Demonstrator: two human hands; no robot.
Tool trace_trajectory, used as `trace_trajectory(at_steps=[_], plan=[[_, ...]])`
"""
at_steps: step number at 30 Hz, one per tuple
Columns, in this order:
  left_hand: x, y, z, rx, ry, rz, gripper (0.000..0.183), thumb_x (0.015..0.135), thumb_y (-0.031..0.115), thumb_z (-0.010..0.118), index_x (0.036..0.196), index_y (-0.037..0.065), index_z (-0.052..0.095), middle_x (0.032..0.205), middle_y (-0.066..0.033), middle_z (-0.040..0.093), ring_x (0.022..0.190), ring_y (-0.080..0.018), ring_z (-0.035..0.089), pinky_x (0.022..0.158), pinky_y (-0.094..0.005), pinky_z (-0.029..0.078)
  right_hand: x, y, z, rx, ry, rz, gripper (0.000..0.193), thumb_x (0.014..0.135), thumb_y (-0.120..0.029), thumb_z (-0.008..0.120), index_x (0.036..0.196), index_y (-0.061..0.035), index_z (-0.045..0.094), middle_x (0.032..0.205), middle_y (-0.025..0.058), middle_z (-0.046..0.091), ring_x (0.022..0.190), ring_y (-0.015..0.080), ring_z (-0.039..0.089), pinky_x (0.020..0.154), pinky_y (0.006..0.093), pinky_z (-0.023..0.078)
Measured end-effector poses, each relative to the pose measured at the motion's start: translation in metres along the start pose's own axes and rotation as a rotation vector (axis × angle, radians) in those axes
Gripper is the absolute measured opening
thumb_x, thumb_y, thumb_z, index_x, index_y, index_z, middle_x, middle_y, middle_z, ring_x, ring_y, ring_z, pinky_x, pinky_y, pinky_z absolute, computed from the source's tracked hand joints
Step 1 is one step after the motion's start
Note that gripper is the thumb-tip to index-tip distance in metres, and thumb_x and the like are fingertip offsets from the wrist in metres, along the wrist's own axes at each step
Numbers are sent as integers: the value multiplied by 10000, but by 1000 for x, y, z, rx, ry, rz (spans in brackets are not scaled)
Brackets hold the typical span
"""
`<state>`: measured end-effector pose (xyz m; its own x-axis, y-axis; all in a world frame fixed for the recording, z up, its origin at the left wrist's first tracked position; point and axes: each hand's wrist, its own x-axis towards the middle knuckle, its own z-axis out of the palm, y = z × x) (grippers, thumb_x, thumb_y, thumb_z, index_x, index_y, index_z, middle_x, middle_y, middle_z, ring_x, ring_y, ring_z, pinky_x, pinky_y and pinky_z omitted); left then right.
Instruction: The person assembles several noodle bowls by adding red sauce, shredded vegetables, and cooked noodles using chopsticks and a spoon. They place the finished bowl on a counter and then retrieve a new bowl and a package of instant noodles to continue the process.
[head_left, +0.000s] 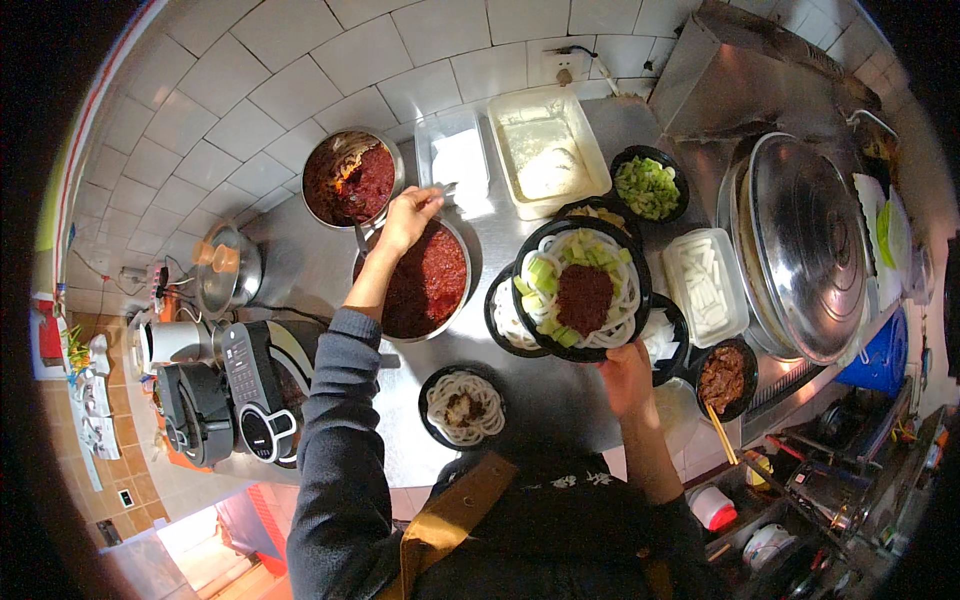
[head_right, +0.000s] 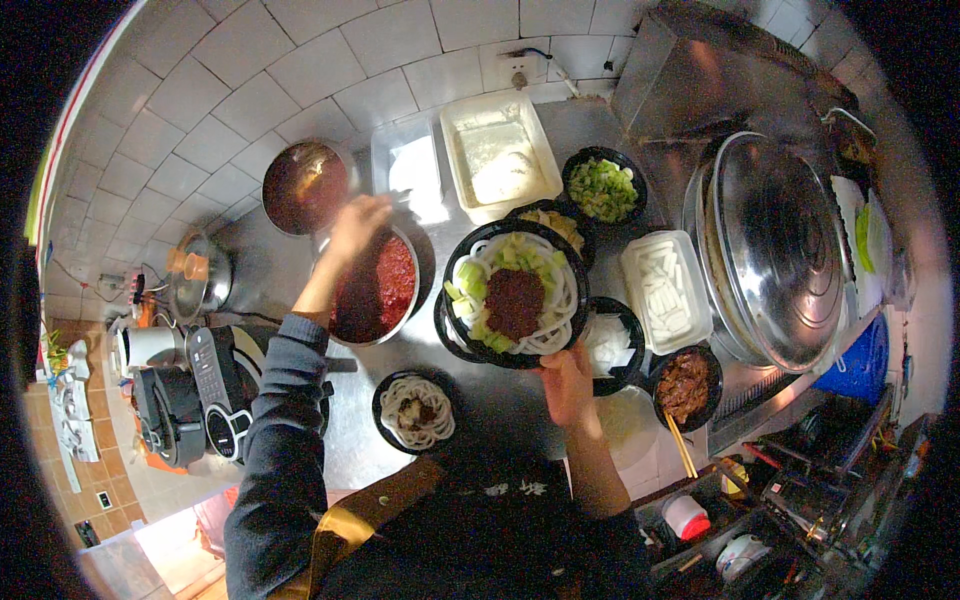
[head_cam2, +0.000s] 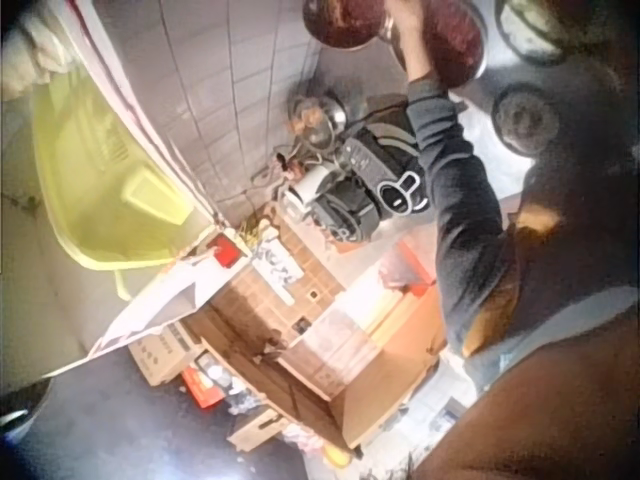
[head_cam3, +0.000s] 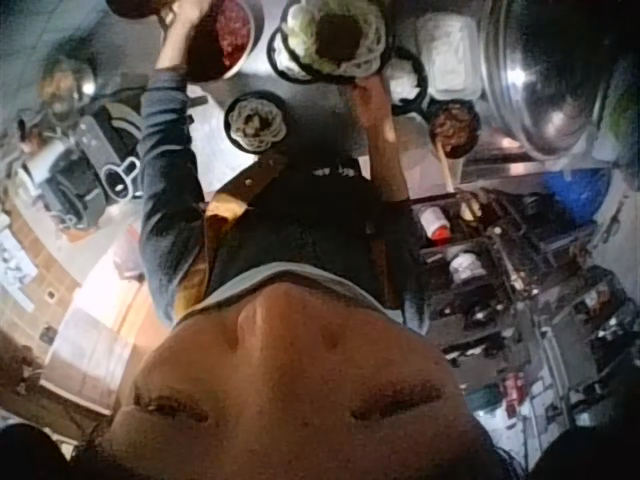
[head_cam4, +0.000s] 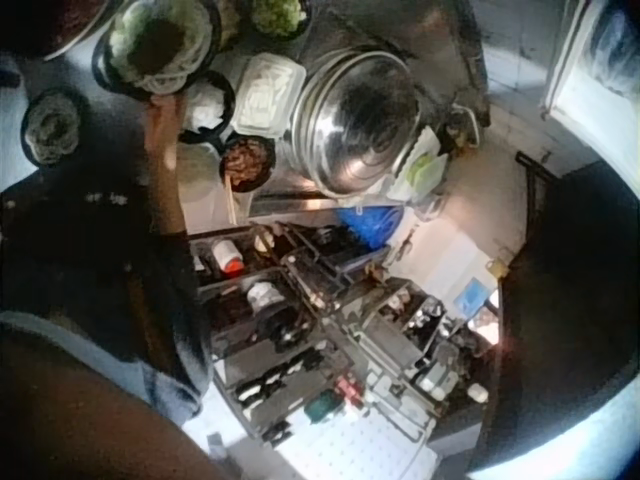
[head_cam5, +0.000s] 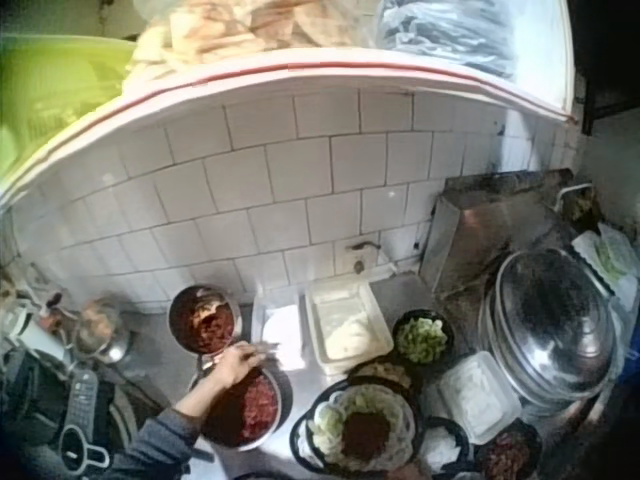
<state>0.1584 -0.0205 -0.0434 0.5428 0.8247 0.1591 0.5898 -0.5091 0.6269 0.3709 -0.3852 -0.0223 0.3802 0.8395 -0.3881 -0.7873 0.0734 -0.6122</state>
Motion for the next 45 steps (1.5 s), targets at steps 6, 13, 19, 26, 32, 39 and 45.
trace_trajectory(at_steps=[6, 13, 19, 26, 32, 39, 45], plan=[[12, 13, 19, -172, 317, -257, 247, 952, 162, 627, 1059, -49, 695, 815, -100, 682, 670, -154, 637, 646, -292, 521, 1, 2, -10, 11, 42, -11, 538, 819, 8, 503, 1342, -115, 469, 1215, 43, 585, 1090, 216, 586, 898, 387, 507], [6, -64, 51, -694, 322, -294, 213, 979, 98, 558, 1058, -91, 615, 852, -136, 682, 700, -185, 659, 645, -286, 575, 4, 7, -21, 7, 111, 5, 551, 795, -41, 560, 1333, -4, 452, 1289, 110, 568, 1150, 269, 582, 975, 424, 484], [-1, -90, 46, -711, 366, -320, 152, 968, 27, 526, 1022, -98, 591, 885, -178, 663, 737, -227, 652, 659, -309, 593, 2, 0, -4, 13, 48, -17, 516, 803, -52, 552, 1308, -6, 457, 1257, 126, 576, 1082, 278, 615, 872, 439, 539], [8, -84, 43, -1355, 472, -519, 162, 961, 19, 534, 1021, -117, 597, 868, -180, 661, 700, -217, 645, 635, -300, 590, 2, -2, 5, -12, 58, -41, 501, 811, -58, 531, 1305, -21, 457, 1214, 114, 593, 1027, 275, 630, 803, 435, 557], [10, -58, 44, -1429, 494, -551, 181, 965, 35, 533, 1033, -116, 605, 860, -170, 670, 689, -196, 648, 620, -288, 583, 3, -2, -2, -20, 62, -61, 457, 830, -82, 553, 1278, -21, 489, 1195, 111, 612, 1033, 263, 634, 819, 432, 558], [-13, -27, 0, -901, 358, -298, 210, 975, 67, 539, 1058, -110, 616, 853, -158, 675, 684, -175, 627, 633, -272, 549, 17, 1, 3, -10, -33, -14, 477, 836, -64, 549, 1305, -36, 464, 1234, 105, 590, 1078, 263, 609, 851, 428, 561], [-46, 112, -67, -1200, 388, -441, 222, 963, 78, 579, 1079, -104, 633, 852, -132, 680, 690, -137, 600, 638, -246, 511, 41, 7, 19, 8, -15, -66, 389, 853, -64, 535, 1238, -26, 496, 1173, 105, 607, 1034, 255, 627, 841, 399, 570]])
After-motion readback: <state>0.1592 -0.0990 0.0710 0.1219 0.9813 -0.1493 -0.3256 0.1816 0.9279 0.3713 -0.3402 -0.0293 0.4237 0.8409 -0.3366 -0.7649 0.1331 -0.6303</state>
